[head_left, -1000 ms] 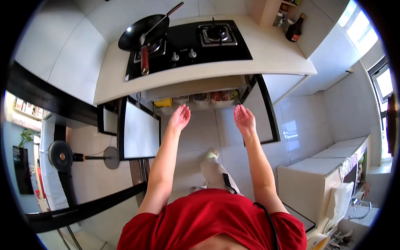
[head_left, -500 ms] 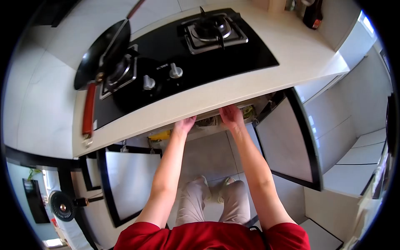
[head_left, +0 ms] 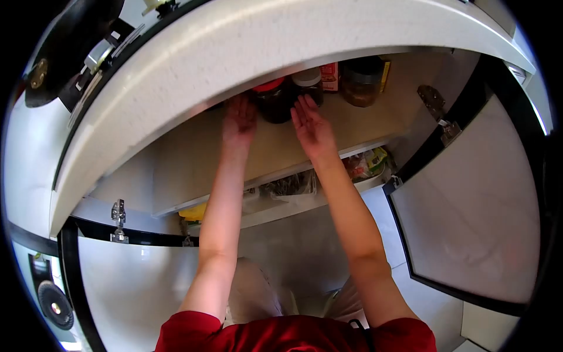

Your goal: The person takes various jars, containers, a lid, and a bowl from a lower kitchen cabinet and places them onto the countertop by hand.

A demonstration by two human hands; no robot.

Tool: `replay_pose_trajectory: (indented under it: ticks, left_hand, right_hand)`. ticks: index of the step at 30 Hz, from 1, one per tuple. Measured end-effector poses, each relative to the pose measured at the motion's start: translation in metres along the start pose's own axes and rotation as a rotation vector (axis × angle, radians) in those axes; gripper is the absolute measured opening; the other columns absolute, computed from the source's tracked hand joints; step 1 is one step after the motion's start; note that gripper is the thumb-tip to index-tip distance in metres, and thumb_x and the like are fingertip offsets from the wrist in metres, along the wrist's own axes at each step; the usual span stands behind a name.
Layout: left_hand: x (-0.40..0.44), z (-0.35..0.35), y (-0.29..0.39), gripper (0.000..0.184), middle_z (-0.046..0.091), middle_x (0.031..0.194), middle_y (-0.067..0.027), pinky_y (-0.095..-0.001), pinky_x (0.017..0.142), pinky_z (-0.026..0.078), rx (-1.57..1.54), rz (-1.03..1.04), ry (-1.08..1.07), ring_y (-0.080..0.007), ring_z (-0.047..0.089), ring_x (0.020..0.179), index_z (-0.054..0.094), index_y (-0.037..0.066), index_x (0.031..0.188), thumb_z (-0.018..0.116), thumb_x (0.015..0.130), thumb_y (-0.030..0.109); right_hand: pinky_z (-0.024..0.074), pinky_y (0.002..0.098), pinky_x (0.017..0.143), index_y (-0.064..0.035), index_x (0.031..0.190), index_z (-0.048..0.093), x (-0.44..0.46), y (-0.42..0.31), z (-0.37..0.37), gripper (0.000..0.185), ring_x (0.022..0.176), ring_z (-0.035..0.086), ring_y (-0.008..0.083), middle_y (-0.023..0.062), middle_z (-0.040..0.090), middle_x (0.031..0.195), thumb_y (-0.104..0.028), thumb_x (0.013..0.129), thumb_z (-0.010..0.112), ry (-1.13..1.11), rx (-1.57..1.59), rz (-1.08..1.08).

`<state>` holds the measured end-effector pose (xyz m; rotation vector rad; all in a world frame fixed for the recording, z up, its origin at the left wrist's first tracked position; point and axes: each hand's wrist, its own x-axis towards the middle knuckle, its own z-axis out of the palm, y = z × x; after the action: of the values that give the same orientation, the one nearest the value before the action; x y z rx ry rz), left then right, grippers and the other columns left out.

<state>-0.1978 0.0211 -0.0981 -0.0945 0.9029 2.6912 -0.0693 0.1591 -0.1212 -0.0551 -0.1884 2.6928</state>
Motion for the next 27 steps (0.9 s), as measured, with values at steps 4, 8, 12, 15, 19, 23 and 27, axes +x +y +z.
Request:
replay_pose_trajectory:
  ticks: [4,8,12,15,19,23,27]
  left_hand:
    - [0.001,-0.001,-0.014,0.028,0.056,0.118,-0.0056,-0.0394,0.095,0.038,0.039,0.047,0.011,-0.0230,0.048,0.112,0.056,0.012,0.110,0.045,0.091,0.029]
    - [-0.018,0.018,-0.014,0.036,0.049,0.128,-0.0004,-0.0348,0.099,0.032,0.260,-0.020,0.038,-0.0194,0.040,0.120,0.051,0.015,0.122,0.045,0.092,0.035]
    - [-0.034,0.018,-0.016,0.042,0.046,0.129,0.0000,-0.0348,0.103,0.026,0.413,0.031,-0.023,-0.0200,0.039,0.120,0.044,0.015,0.129,0.043,0.092,0.037]
    - [-0.036,0.009,-0.017,0.045,0.044,0.130,-0.0004,-0.0350,0.103,0.025,0.458,0.053,-0.083,-0.0213,0.038,0.120,0.042,0.015,0.130,0.044,0.092,0.039]
    - [-0.071,0.003,-0.008,0.047,0.037,0.137,-0.0039,-0.0383,0.105,0.023,0.458,0.053,-0.095,-0.0239,0.033,0.125,0.040,0.014,0.132,0.041,0.093,0.040]
    - [-0.078,-0.018,0.015,0.054,0.034,0.141,-0.0034,-0.0381,0.105,0.019,0.275,-0.167,-0.078,-0.0216,0.026,0.130,0.039,0.015,0.134,0.042,0.090,0.047]
    - [-0.071,-0.021,0.019,0.059,0.033,0.141,-0.0043,-0.0387,0.106,0.018,0.222,-0.194,-0.115,-0.0226,0.026,0.130,0.037,0.014,0.135,0.040,0.089,0.051]
  right_hand:
    - [0.0276,0.0368,0.107,-0.0015,0.130,0.040,0.010,0.012,-0.010,0.045,0.129,0.031,0.0235,0.0118,0.036,0.138,0.003,0.085,0.041,-0.040,-0.050,-0.053]
    - [0.0237,0.0304,0.106,-0.0047,0.137,0.032,0.007,0.025,-0.007,0.056,0.130,0.029,0.0196,0.0106,0.034,0.140,0.005,0.082,0.038,-0.031,-0.467,-0.153]
    - [0.0245,0.0258,0.102,-0.0074,0.140,0.028,-0.003,0.040,0.005,0.060,0.125,0.034,0.0158,0.0096,0.037,0.138,0.003,0.081,0.039,0.025,-0.954,-0.257]
    - [0.0265,0.0262,0.100,-0.0084,0.140,0.029,-0.004,0.052,-0.005,0.061,0.121,0.038,0.0152,0.0088,0.040,0.136,0.000,0.081,0.042,0.036,-1.046,-0.325]
    - [0.0302,0.0263,0.097,-0.0073,0.138,0.031,-0.028,0.047,0.004,0.062,0.119,0.042,0.0161,0.0085,0.045,0.133,-0.002,0.079,0.046,0.016,-0.951,-0.343]
    - [0.0268,0.0299,0.100,-0.0063,0.136,0.035,-0.032,0.010,0.008,0.060,0.123,0.040,0.0185,0.0087,0.044,0.133,-0.008,0.077,0.045,0.067,-0.745,-0.107]
    - [0.0180,0.0336,0.106,-0.0076,0.139,0.028,-0.015,-0.002,0.004,0.067,0.130,0.029,0.0216,0.0099,0.032,0.141,-0.013,0.076,0.047,-0.113,-0.642,-0.033]
